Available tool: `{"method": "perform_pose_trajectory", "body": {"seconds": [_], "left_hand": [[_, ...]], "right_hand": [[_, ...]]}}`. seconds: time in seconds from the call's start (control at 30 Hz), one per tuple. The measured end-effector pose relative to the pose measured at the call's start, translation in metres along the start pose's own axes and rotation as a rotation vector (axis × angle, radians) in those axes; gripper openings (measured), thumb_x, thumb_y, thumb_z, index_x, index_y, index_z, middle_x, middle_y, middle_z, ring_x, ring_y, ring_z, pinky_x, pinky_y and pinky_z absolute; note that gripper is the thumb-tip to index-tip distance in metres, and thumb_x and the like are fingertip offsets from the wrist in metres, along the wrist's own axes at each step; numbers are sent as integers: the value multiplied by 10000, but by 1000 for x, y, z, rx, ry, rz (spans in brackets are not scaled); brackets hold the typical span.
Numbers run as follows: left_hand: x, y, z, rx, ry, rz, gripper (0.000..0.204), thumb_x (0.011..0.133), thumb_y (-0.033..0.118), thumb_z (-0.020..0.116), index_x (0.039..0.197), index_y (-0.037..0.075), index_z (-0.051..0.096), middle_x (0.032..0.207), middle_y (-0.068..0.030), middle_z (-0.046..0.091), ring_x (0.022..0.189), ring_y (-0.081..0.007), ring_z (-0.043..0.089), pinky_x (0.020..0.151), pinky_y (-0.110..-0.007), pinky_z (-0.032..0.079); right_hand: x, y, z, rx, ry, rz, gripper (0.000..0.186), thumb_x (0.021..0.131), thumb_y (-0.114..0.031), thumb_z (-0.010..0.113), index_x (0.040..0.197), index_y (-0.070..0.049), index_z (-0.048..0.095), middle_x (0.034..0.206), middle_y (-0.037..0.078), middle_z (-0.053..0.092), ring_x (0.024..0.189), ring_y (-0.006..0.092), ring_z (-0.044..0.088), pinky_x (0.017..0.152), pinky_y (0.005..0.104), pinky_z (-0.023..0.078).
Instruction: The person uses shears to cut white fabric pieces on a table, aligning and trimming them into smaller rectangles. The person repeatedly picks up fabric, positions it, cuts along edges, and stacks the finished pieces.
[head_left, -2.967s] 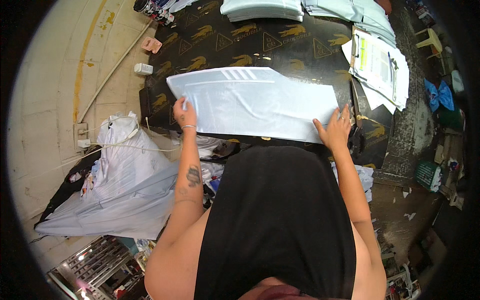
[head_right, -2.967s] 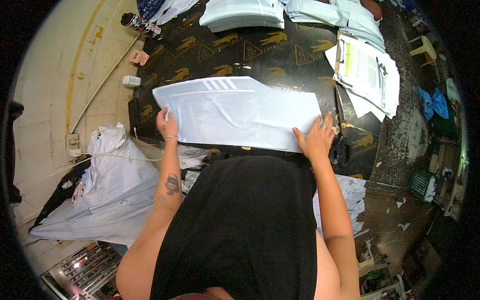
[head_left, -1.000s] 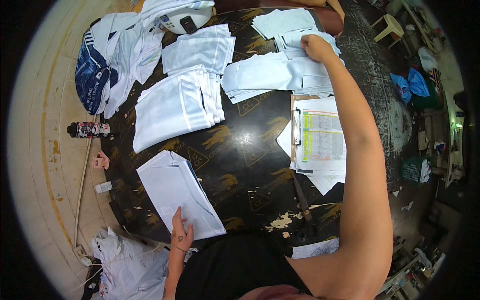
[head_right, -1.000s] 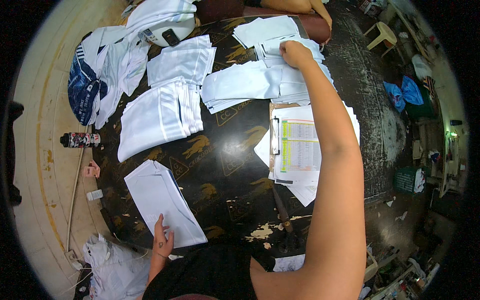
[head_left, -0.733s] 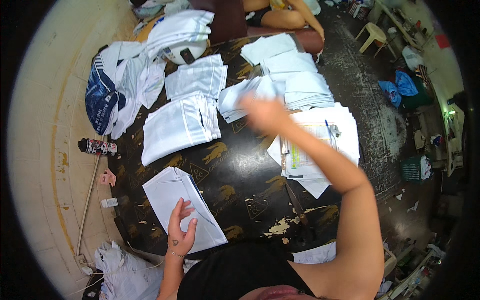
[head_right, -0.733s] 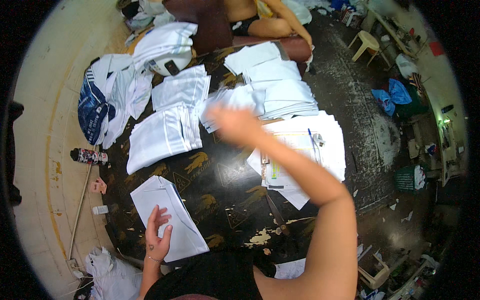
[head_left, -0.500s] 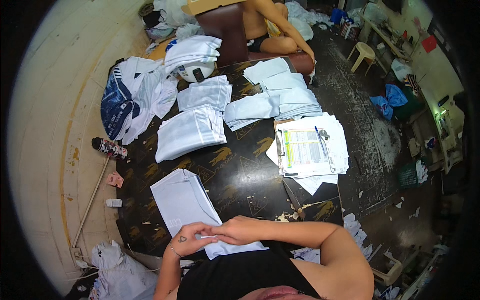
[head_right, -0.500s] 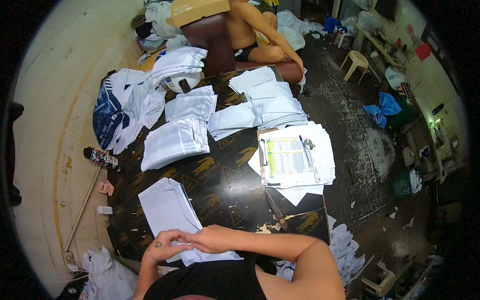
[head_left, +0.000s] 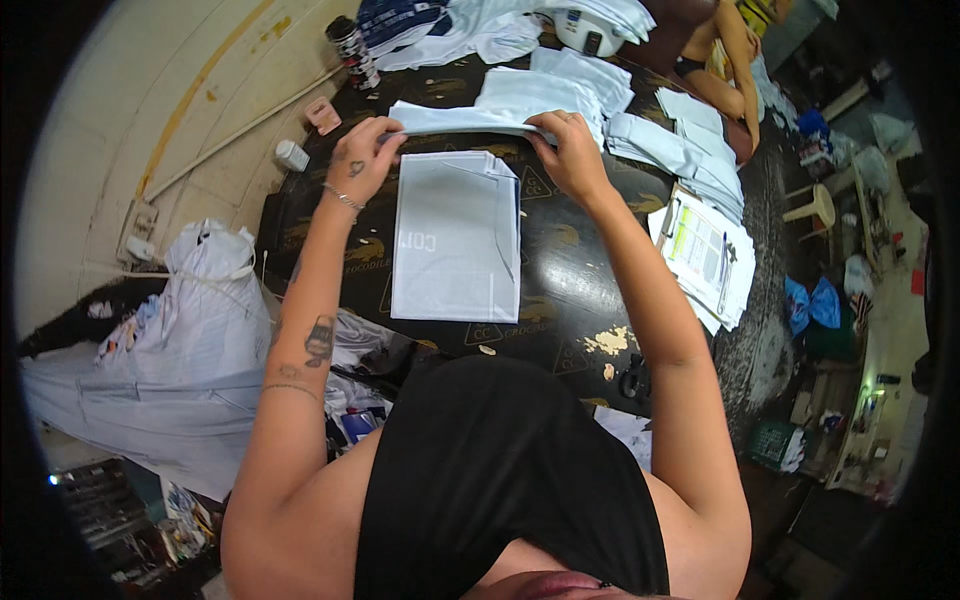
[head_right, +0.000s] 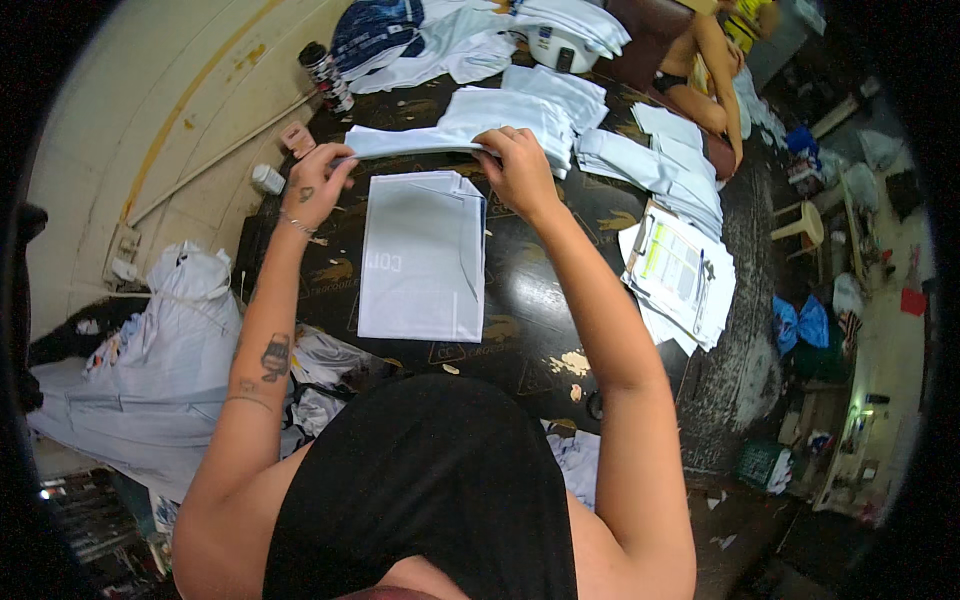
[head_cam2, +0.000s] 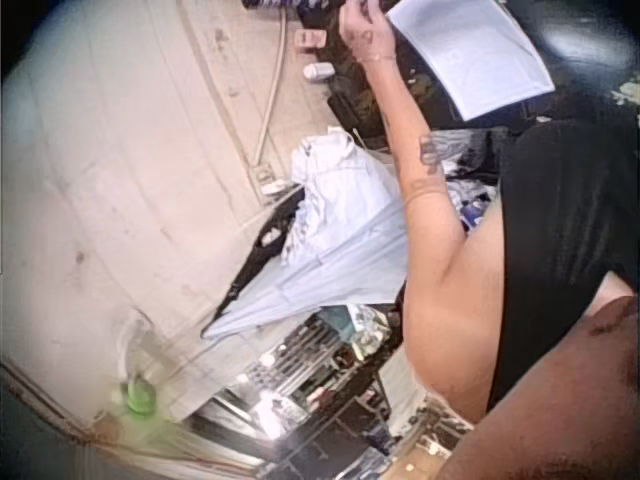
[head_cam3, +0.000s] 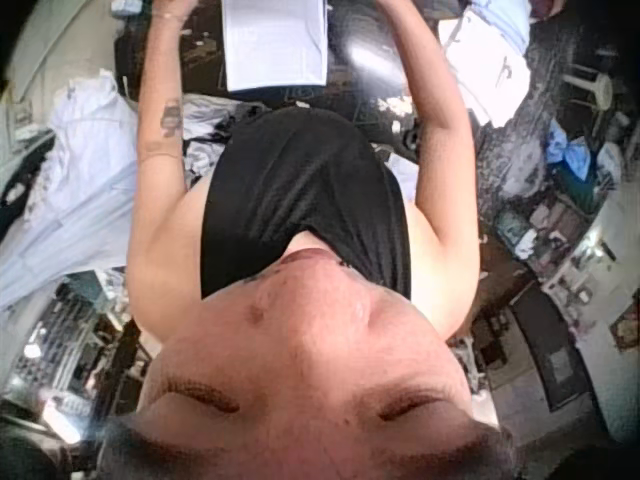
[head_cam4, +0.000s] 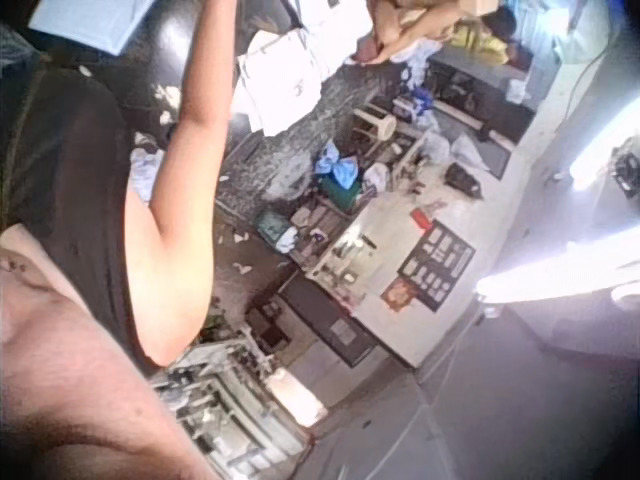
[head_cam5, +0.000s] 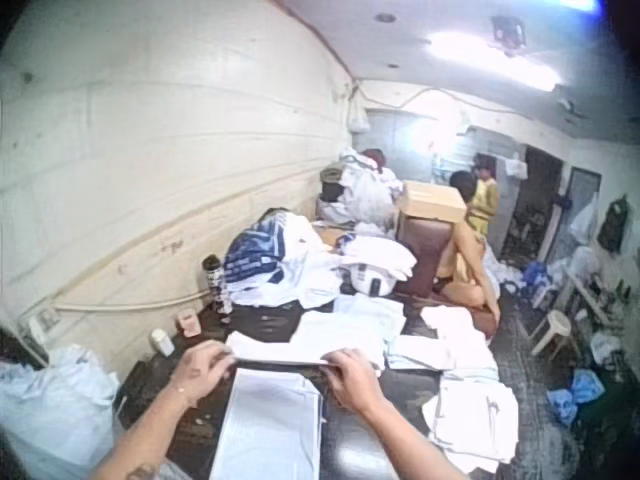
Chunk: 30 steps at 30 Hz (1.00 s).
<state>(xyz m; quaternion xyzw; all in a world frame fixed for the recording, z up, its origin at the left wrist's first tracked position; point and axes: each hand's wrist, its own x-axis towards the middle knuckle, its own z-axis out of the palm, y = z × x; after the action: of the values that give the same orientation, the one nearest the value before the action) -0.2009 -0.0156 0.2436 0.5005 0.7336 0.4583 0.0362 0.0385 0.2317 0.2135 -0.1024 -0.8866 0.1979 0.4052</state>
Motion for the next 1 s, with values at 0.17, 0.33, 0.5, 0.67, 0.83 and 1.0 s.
{"method": "perform_pose_trajectory", "body": {"seconds": [0.17, 0.33, 0.5, 0.67, 0.83, 1.0], "left_hand": [[-73, -83, 47, 282, -74, 11, 328, 934, 187, 708, 1229, 47, 674, 1269, -210, 642, 1210, -364, 632, 1014, -419, 520], [-253, -112, 53, 240, -630, -103, 450, 886, 271, 773, 1298, 120, 673, 1523, -181, 474, 1390, -429, 448, 1159, -501, 394], [-257, -119, 14, 25, -788, -296, 216, 955, 212, 687, 1096, 52, 721, 1136, -175, 706, 1117, -357, 653, 984, -448, 513], [-128, -160, 11, -263, -259, -335, 302, 1008, 191, 653, 1272, 43, 668, 1051, -124, 724, 908, -178, 683, 823, -325, 554], [-107, -185, 86, 631, -415, -786, 703, 880, 449, 737, 1380, -17, 571, 1341, -309, 628, 1217, -410, 647, 1031, -467, 522], [-48, -138, 127, 152, -319, -566, 592, 894, 247, 642, 1390, -18, 457, 1362, -341, 576, 1258, -439, 612, 1061, -486, 483]], "right_hand": [[-78, -8, 77, -228, -191, 95, 307, 871, -146, 771, 1170, -102, 717, 1149, 169, 690, 1148, 376, 590, 995, 496, 481], [-255, -77, 75, -132, -735, 97, 582, 825, -408, 828, 1326, -164, 660, 1303, 162, 619, 1193, 399, 568, 1049, 516, 457], [-252, -76, 54, 144, -996, 389, 193, 968, -229, 697, 1065, -70, 644, 1032, 173, 709, 1015, 414, 652, 904, 488, 524], [-151, -9, 77, 325, -428, 685, 203, 995, -206, 656, 1078, -29, 713, 1004, 163, 749, 935, 299, 722, 818, 408, 568], [-147, 2, 152, -291, -819, 896, 529, 847, -492, 773, 993, 15, 733, 1079, 249, 743, 1010, 352, 732, 867, 439, 573], [-131, 10, 144, 660, -471, 1094, 354, 947, -340, 667, 1025, 0, 725, 1051, 122, 723, 956, 234, 663, 848, 371, 515]]}}
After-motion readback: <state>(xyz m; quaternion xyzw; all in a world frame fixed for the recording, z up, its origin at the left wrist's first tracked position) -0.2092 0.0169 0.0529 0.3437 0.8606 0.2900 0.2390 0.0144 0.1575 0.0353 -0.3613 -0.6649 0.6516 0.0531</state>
